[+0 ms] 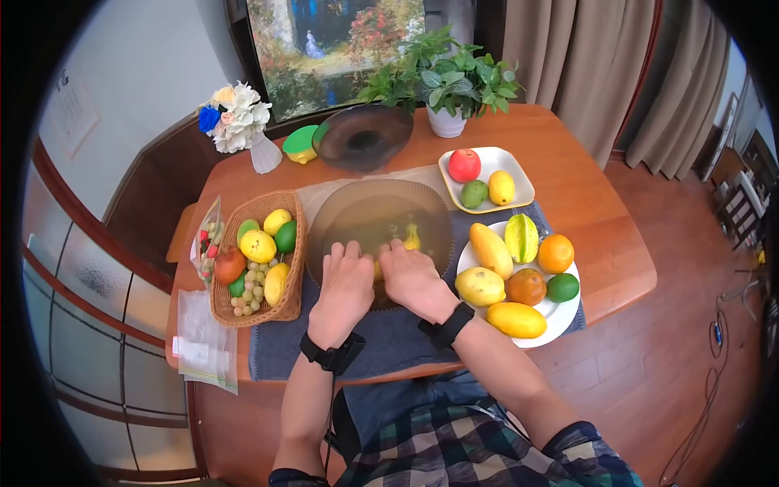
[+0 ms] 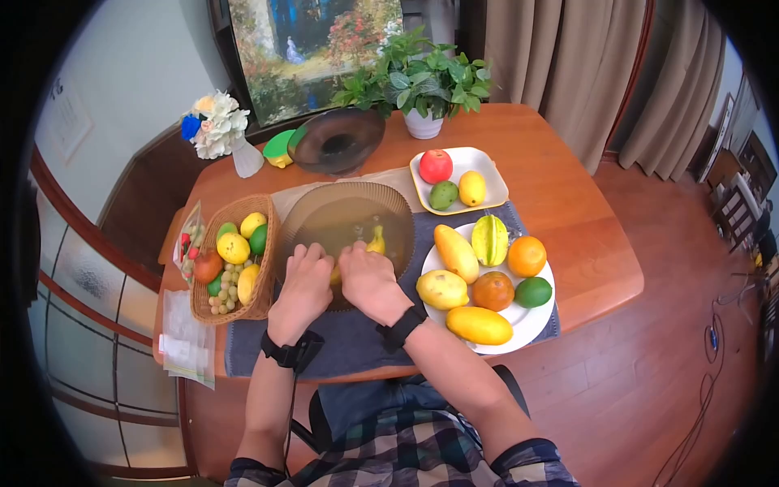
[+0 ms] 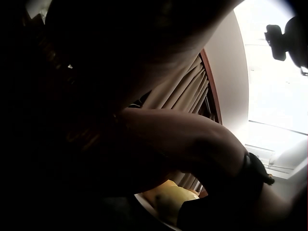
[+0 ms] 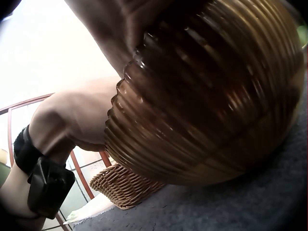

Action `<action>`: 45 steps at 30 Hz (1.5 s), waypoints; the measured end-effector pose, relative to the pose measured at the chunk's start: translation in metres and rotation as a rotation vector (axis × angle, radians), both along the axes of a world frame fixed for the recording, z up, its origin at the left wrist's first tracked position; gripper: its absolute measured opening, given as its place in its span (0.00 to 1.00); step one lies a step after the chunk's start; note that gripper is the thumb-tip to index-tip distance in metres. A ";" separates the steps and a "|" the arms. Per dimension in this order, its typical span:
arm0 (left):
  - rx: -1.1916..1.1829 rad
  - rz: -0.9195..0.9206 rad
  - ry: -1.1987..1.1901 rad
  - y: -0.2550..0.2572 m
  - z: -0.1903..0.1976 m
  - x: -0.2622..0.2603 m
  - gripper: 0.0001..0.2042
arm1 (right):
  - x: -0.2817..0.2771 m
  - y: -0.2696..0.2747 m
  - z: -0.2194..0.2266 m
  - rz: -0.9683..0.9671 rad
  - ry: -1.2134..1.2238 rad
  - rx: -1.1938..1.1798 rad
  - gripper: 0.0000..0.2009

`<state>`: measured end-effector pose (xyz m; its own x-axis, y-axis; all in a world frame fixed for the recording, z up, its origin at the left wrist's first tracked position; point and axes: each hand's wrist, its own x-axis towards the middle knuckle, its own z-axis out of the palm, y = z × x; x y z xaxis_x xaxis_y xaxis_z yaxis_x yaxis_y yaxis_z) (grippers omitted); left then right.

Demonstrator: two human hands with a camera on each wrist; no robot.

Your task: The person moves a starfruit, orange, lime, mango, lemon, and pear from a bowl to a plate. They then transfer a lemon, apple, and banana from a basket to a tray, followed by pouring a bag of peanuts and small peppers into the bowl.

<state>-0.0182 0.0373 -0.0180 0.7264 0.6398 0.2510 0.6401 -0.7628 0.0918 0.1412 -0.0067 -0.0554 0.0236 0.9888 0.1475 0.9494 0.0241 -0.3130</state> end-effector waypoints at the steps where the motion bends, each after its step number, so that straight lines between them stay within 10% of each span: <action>1: -0.005 -0.039 -0.001 0.002 -0.003 0.002 0.16 | 0.000 0.001 0.000 0.011 0.017 0.024 0.15; 20: -0.307 0.051 -0.092 0.003 0.030 -0.005 0.20 | -0.006 -0.010 0.041 -0.213 0.220 -0.008 0.23; 36: -0.224 0.065 -0.180 0.001 0.024 -0.010 0.24 | -0.018 -0.003 0.033 -0.352 -0.242 0.028 0.23; 45: -0.105 0.013 -0.452 -0.005 0.036 -0.006 0.18 | -0.029 -0.011 0.067 -0.138 0.012 0.223 0.23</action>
<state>-0.0240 0.0324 0.0178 0.5512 0.6868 0.4738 0.5275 -0.7268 0.4399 0.1119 -0.0175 0.0119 0.1590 0.9191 0.3606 0.9449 -0.0357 -0.3255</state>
